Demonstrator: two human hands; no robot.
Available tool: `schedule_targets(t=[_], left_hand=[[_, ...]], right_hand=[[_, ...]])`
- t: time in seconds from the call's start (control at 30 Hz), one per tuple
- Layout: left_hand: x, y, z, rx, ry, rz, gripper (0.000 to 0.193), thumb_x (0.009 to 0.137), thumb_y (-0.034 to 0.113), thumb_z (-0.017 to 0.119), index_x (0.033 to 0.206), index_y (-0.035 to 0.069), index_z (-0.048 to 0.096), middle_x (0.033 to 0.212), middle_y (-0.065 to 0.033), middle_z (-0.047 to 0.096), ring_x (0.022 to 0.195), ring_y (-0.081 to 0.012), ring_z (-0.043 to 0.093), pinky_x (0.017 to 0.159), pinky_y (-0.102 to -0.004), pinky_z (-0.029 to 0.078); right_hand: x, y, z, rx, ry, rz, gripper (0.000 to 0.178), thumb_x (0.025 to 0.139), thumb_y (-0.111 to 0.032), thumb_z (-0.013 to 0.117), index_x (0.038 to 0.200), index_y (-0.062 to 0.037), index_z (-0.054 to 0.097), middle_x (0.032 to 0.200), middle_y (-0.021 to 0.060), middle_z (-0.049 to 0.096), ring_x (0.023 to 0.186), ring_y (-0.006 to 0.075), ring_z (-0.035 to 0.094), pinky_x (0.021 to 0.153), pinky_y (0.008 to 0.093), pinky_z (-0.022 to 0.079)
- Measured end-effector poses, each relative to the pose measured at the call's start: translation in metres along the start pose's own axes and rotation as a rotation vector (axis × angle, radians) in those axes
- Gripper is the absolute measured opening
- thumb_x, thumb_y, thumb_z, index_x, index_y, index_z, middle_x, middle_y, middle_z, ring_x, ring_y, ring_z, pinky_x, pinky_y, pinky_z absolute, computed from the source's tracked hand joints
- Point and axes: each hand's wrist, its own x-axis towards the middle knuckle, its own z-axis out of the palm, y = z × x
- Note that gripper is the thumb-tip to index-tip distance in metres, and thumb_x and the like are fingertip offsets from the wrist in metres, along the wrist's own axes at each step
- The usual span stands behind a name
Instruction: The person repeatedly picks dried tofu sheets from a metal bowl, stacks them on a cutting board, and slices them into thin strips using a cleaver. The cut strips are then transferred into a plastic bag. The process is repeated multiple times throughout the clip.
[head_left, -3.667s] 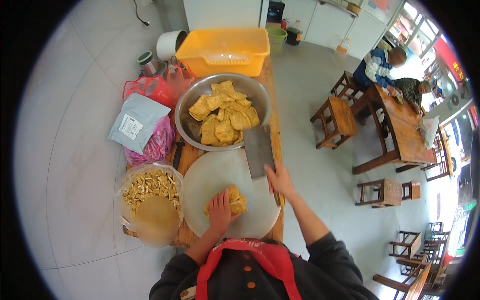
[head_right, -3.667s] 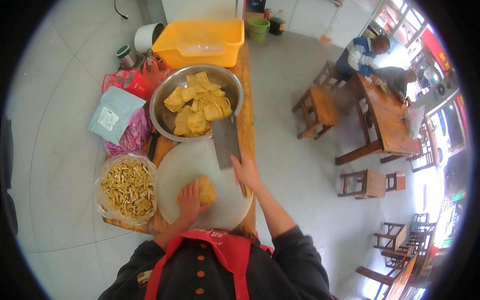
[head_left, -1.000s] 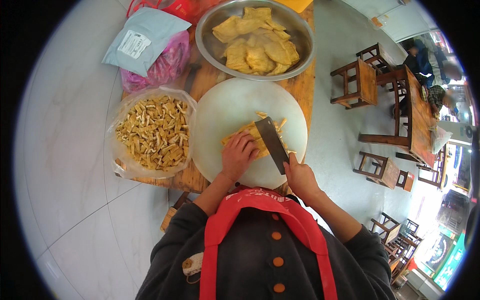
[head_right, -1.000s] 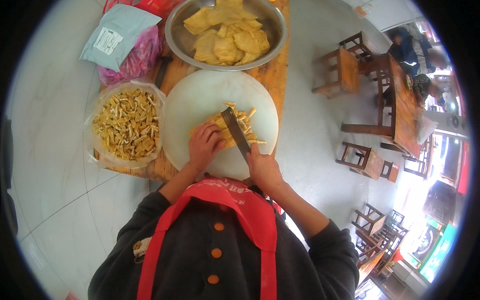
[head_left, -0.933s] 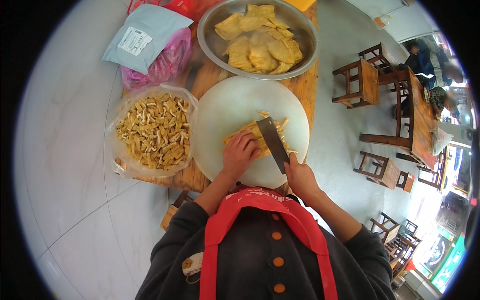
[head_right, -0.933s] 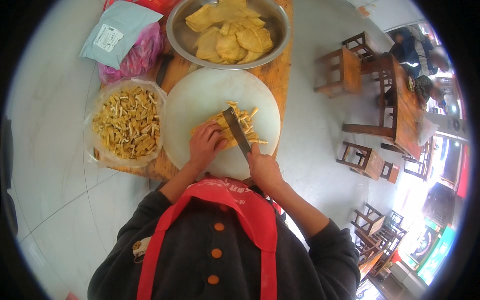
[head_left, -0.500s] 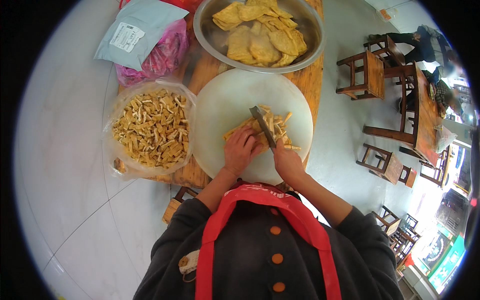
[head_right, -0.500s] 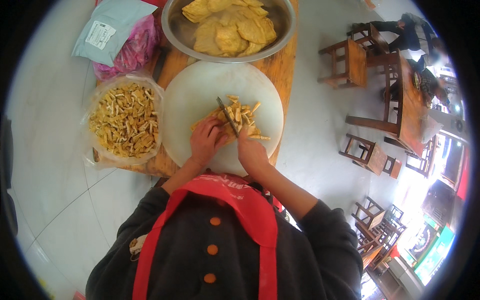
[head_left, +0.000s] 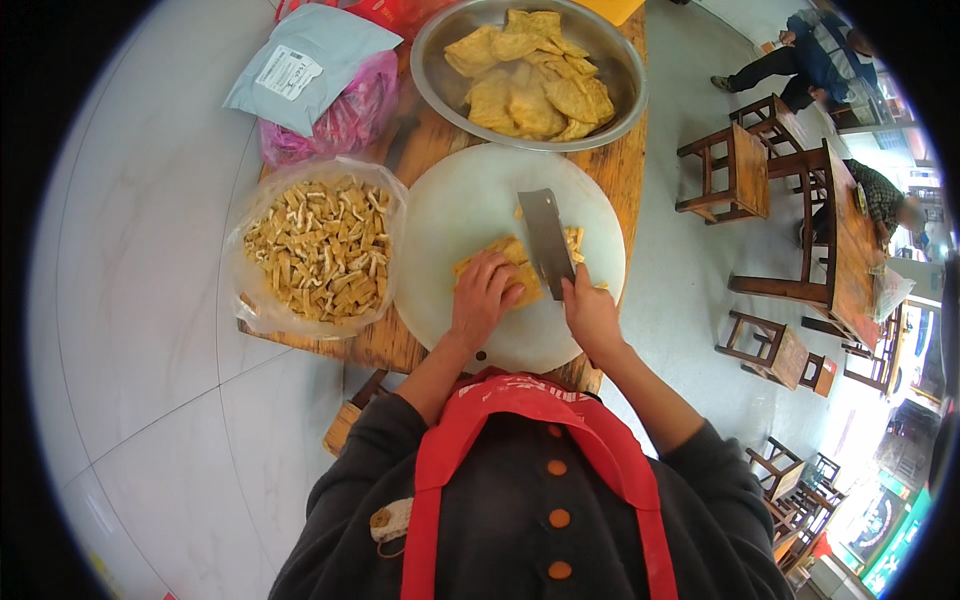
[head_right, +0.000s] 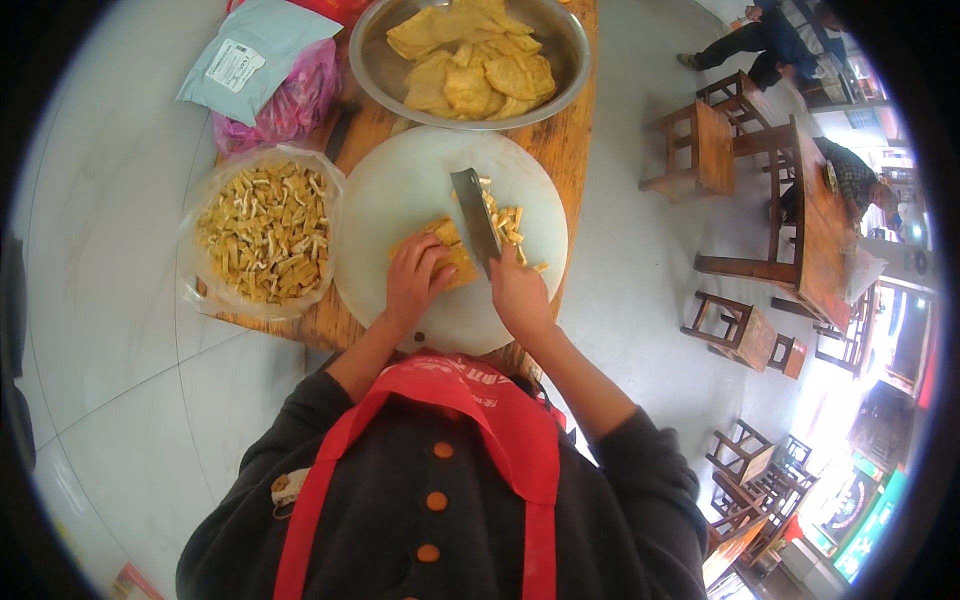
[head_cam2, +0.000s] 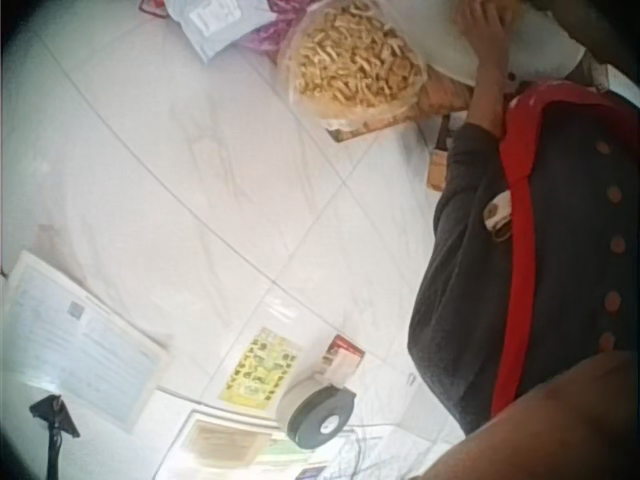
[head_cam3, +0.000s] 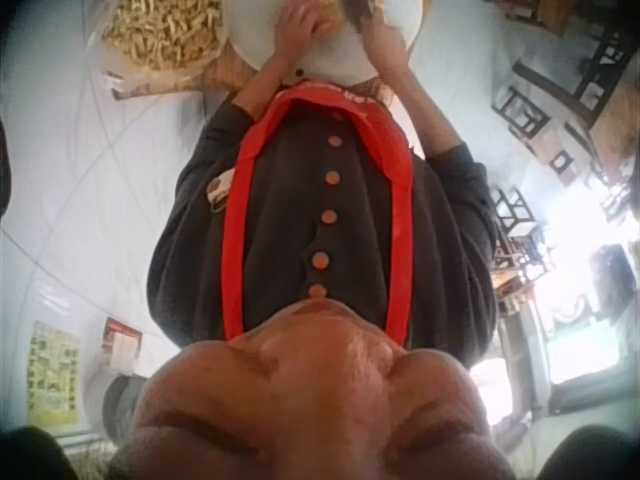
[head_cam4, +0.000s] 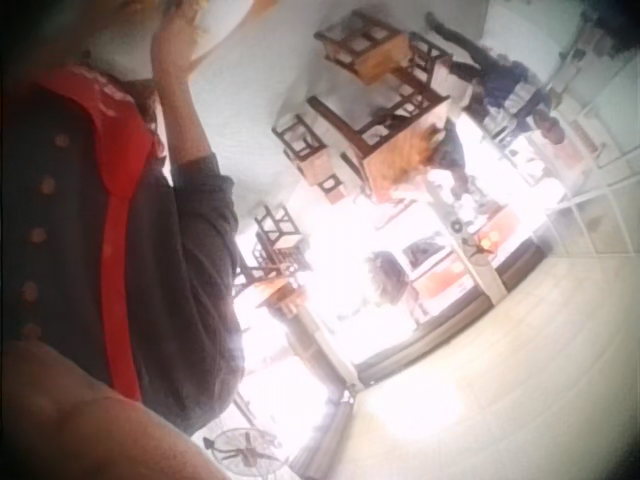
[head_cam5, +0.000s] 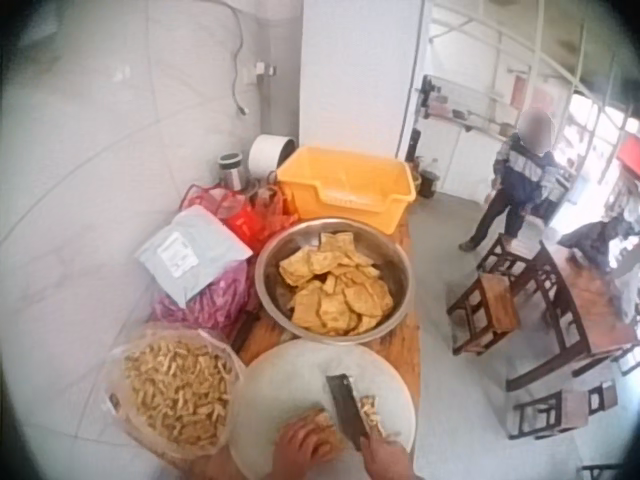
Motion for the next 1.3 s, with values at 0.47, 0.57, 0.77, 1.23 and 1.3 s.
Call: schedule_targets(t=[0.47, 0.57, 0.77, 1.23, 1.3], left_hand=[[0.005, -0.007, 0.003, -0.012, -0.043, -0.047, 0.027, 0.069, 0.014, 0.077, 0.084, 0.007, 0.055, 0.1, -0.0062, 0.061, 0.102, -0.0266, 0.06, 0.084, -0.037, 0.05], [0.002, -0.011, 0.008, 0.003, -0.056, -0.087, 0.026, 0.071, 0.014, 0.077, 0.084, 0.007, 0.056, 0.101, -0.0064, 0.061, 0.102, -0.0275, 0.061, 0.082, -0.0373, 0.051], [-0.001, -0.012, 0.011, 0.003, -0.035, -0.095, 0.028, 0.067, 0.012, 0.076, 0.084, 0.008, 0.055, 0.103, -0.007, 0.061, 0.101, -0.0277, 0.06, 0.083, -0.0387, 0.052], [-0.001, -0.003, -0.01, -0.042, 0.0, -0.041, 0.022, 0.077, 0.011, 0.072, 0.096, 0.007, 0.062, 0.106, -0.0072, 0.06, 0.112, -0.0301, 0.055, 0.096, -0.0428, 0.045], [-0.003, -0.005, -0.008, -0.038, 0.007, -0.047, 0.023, 0.074, 0.01, 0.073, 0.094, 0.008, 0.061, 0.105, -0.0065, 0.059, 0.112, -0.0294, 0.055, 0.095, -0.0423, 0.045]], right_hand=[[-0.024, -0.011, -0.012, -0.105, -0.243, 0.013, 0.028, 0.097, -0.021, 0.048, 0.112, 0.0023, 0.044, 0.067, 0.0279, 0.062, 0.063, 0.0482, 0.061, 0.058, 0.0555, 0.048], [-0.005, -0.005, 0.017, -0.13, -0.278, 0.06, 0.021, 0.096, -0.018, 0.045, 0.107, -0.0001, 0.042, 0.07, 0.0274, 0.063, 0.068, 0.0468, 0.063, 0.062, 0.0551, 0.049], [0.023, 0.007, 0.067, -0.11, -0.139, 0.007, 0.017, 0.096, -0.018, 0.045, 0.101, -0.0029, 0.042, 0.07, 0.0266, 0.063, 0.067, 0.045, 0.064, 0.059, 0.0554, 0.049], [-0.007, -0.006, -0.028, 0.046, 0.028, -0.064, 0.027, 0.097, -0.022, 0.051, 0.108, 0.0021, 0.048, 0.061, 0.025, 0.06, 0.06, 0.0459, 0.061, 0.056, 0.0526, 0.049], [-0.012, -0.005, -0.025, -0.056, -0.082, -0.059, 0.025, 0.097, -0.022, 0.05, 0.107, 0.0016, 0.048, 0.064, 0.0253, 0.061, 0.063, 0.0454, 0.062, 0.058, 0.0534, 0.05]])
